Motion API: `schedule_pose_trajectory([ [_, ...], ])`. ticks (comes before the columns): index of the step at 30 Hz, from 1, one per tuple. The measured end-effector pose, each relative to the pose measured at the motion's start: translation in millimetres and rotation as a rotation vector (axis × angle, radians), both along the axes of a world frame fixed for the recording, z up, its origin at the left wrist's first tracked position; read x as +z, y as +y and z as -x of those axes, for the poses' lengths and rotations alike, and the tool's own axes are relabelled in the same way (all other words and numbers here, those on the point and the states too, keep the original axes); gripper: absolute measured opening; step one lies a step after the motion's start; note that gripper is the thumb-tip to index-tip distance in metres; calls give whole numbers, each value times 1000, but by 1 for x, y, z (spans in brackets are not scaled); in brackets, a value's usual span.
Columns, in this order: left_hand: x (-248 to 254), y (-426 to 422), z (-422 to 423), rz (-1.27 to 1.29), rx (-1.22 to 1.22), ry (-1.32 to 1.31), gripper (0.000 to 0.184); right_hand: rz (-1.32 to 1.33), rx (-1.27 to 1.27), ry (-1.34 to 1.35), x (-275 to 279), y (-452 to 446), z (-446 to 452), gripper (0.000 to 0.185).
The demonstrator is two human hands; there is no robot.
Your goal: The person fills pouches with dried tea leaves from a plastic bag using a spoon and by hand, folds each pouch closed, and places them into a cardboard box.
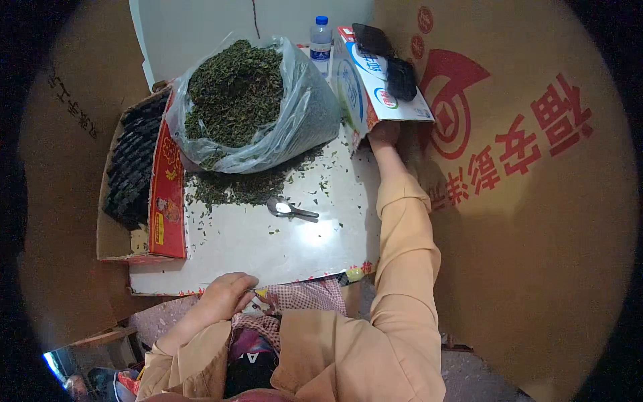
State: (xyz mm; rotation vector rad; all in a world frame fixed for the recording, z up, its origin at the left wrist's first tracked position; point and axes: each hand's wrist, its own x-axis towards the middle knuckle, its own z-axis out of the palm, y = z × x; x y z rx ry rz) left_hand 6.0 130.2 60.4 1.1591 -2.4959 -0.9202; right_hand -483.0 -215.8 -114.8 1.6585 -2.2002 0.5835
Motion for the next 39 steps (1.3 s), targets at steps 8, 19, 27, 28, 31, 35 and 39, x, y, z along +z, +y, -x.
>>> schedule_pose_trajectory([
  [8, 1, -5, -1, -39, -25, 22, 29, -75, -154, -389, 120, 113, -57, 30],
  [19, -3, -3, -18, -2, -42, 93, 28, 91, -227, -1456, 123, 245, -93, 29],
  [27, -7, 1, -23, 14, -18, 102, 31, -72, -90, -1608, 140, 319, -134, 35],
  [28, -9, 1, -24, 13, -23, 106, 31, -125, -78, -1646, 145, 320, -140, 37],
  [31, -15, 3, -24, 20, -26, 107, 31, -303, -45, -1628, 145, 304, -140, 30],
  [35, -13, 6, -25, 29, -3, 101, 30, -500, -39, -1532, 141, 261, -137, 23],
  [39, -8, 8, -26, 3, 9, 53, 30, -552, 21, -1433, 137, 223, -136, 26],
])
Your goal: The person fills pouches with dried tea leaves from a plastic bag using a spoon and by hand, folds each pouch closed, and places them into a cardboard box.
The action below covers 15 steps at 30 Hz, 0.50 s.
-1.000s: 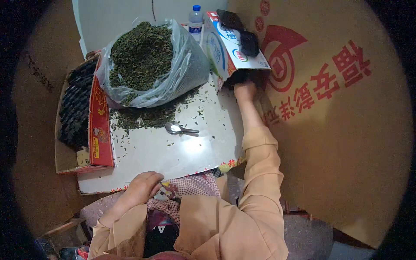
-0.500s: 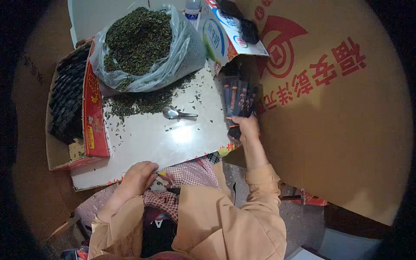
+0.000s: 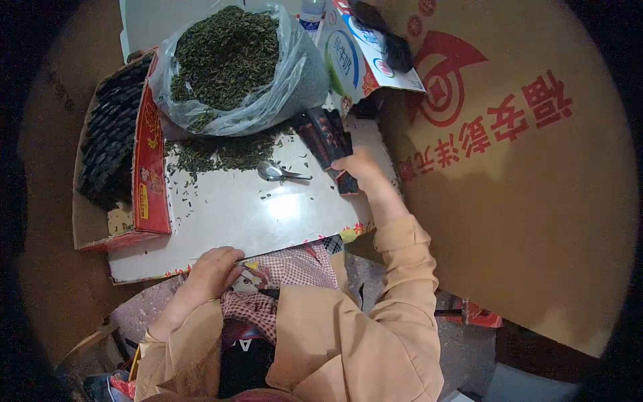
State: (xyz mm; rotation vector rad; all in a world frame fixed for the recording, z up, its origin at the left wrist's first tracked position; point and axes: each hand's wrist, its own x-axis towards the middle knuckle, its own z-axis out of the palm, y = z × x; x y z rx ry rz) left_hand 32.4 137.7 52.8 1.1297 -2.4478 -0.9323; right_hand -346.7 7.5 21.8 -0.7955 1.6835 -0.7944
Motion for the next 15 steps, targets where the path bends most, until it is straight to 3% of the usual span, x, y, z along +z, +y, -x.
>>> schedule_pose_trajectory([
  [8, -2, -4, 2, -8, 17, 4, 30, 177, 14, 159, -15, -19, 9, 36],
  [10, 1, -6, 4, -4, 19, 8, 31, 314, -69, 367, -23, -14, 8, 35],
  [14, 4, -9, 6, -8, 18, 7, 30, 425, -55, 476, -32, -2, 7, 38],
  [15, 4, -9, 6, -9, 19, 6, 30, 588, -34, 756, -29, 1, 3, 37],
])
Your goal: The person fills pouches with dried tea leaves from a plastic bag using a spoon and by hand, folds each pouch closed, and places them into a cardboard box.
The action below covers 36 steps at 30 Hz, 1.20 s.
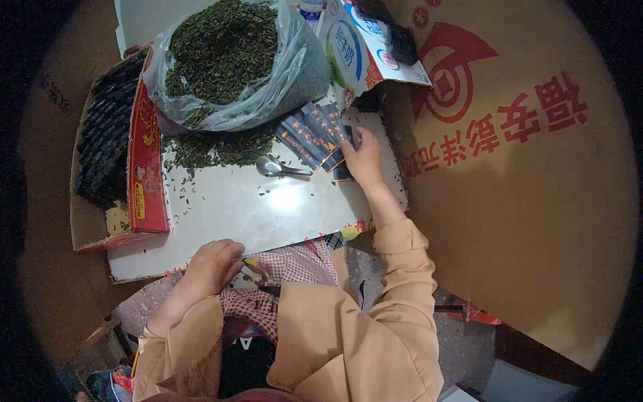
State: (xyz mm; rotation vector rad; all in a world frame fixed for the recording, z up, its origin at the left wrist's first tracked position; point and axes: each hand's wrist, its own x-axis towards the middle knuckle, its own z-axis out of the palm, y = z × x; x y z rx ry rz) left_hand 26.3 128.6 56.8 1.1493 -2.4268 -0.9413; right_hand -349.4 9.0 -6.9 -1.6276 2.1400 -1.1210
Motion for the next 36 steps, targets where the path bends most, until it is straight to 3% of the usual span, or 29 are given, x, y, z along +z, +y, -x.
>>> schedule_pose_trajectory([
  [1, 0, 0, 0, 3, 0, 2, 30, 155, -2, 285, 4, 3, -5, 36],
  [5, -1, 0, 0, 24, -3, 32, 30, 172, 106, 366, 32, 11, -36, 32],
  [7, 2, -1, 2, 27, -9, 25, 30, -17, 243, 378, 37, 8, -51, 29],
  [11, 0, 0, 1, 40, -17, 9, 29, -95, 242, 471, 35, -3, -72, 35],
  [18, -2, 1, -5, 49, 7, 11, 28, -276, 236, 468, 28, -17, -65, 35],
  [21, -8, -5, -4, 70, -6, 45, 28, -372, 156, 239, 32, -16, -60, 31],
  [27, -15, -40, 11, 102, -19, 83, 32, -43, 83, 40, 56, 23, -75, 19],
  [29, -6, -54, 30, -173, 233, 183, 48, 202, 163, -32, 52, 36, -94, 13],
  [31, -10, -65, 51, -377, 387, 523, 71, 260, 235, -11, 57, 48, -120, 12],
  [35, -6, -81, 73, -392, 520, 668, 84, 325, 306, -36, 43, 60, -159, 8],
  [36, -10, -84, 75, -440, 469, 820, 86, 372, 340, 5, 39, 60, -165, 7],
])
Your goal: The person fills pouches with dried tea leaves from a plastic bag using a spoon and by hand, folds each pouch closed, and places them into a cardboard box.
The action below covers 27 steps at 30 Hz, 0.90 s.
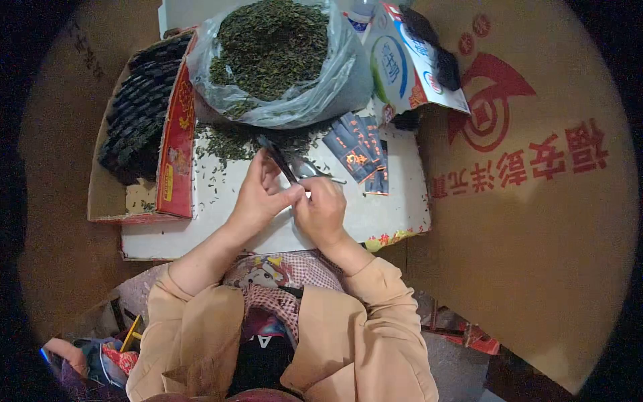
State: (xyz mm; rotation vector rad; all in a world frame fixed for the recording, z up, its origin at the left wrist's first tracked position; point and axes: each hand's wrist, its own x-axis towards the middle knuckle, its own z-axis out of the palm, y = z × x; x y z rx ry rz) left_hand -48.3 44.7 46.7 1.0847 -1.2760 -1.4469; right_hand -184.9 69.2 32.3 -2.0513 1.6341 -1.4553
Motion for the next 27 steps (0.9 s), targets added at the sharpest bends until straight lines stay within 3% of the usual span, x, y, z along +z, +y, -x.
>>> schedule_pose_trajectory([
  [1, -2, -1, 2, 5, -25, 161, 87, 54, 24, 37, -6, 0, -4, 6],
  [6, -10, 5, -4, -174, 127, 109, 77, -1, 109, 63, -10, 7, -14, 9],
  [9, -12, 5, -11, -63, 174, 52, 68, -63, 207, 79, -11, 5, -11, 16],
  [11, -15, 3, -20, 63, 216, -194, 67, -2, 246, 73, -6, 4, -4, 27],
  [14, -10, 1, -32, 178, 246, -295, 65, -98, 126, 322, -8, -1, 24, 46],
  [16, -17, 0, -39, 179, 263, -323, 64, -304, 14, 466, 1, -2, 35, 52],
  [27, -37, 4, -48, 182, 232, -373, 67, -342, -33, 485, -17, -6, 50, 34],
])
